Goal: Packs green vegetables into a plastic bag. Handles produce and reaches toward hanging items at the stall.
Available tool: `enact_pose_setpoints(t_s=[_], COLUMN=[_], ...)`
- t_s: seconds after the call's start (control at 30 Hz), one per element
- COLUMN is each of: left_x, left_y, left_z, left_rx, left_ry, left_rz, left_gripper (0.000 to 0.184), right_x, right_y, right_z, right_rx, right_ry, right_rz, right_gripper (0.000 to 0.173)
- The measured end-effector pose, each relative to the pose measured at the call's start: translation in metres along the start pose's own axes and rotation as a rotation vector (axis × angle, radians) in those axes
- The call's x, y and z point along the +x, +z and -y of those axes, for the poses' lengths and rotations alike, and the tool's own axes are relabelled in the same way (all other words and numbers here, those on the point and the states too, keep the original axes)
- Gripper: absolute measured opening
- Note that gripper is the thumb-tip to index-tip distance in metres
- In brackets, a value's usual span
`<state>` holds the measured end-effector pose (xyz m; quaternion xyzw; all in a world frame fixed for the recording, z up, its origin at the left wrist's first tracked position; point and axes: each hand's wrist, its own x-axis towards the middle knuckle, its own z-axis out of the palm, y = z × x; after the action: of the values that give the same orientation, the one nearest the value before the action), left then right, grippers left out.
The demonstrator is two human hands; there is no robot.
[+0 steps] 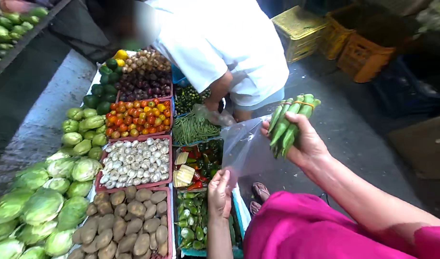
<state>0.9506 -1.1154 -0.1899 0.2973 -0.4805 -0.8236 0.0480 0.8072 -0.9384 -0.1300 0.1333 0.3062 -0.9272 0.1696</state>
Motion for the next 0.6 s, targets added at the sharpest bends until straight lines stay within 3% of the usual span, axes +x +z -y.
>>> enact_pose_setpoints(t_s=[0.17,0.3,0.4,0.47,0.53,0.6], left_x=[0.03,0.043,0.06,0.075,0.09,0.105], left_y=[0.021,0.062,0.092,0.113,0.126,0.139], left_z=[0.004,0.002,0.008,0.013,0.016,0.014], left_rx=[0.084,0.139,0.151,0.124,0.21,0.56], left_ry=[0.348,0.399,0.327,0.265,0.205,0.1], left_rz=[-0.116,-0.074,0.004,0.092,0.299,0.599], left_gripper=[0.023,0.013,0.022,0.025,0.014,0.012], right_x=[-0.009,-0.009,-0.004,0.003,0.017,0.031], right_y=[-0.044,-0.08,-0.101,-0.116,-0.134,-0.156], right_z=[0.018,0.026,0.044,0.064,0.09,0.131], right_rx=[-0.097,-0.187,-0.181,-0.149,-0.161,-0.213], right_ry=[0.055,0.137,0.133,0.044,-0.088,-0.221], right_rz=[-0.175,-0.234,-0.234,-0.165,-0.092,0.06], right_gripper=[0.015,0.015,0.015,0.017,0.022,0.039])
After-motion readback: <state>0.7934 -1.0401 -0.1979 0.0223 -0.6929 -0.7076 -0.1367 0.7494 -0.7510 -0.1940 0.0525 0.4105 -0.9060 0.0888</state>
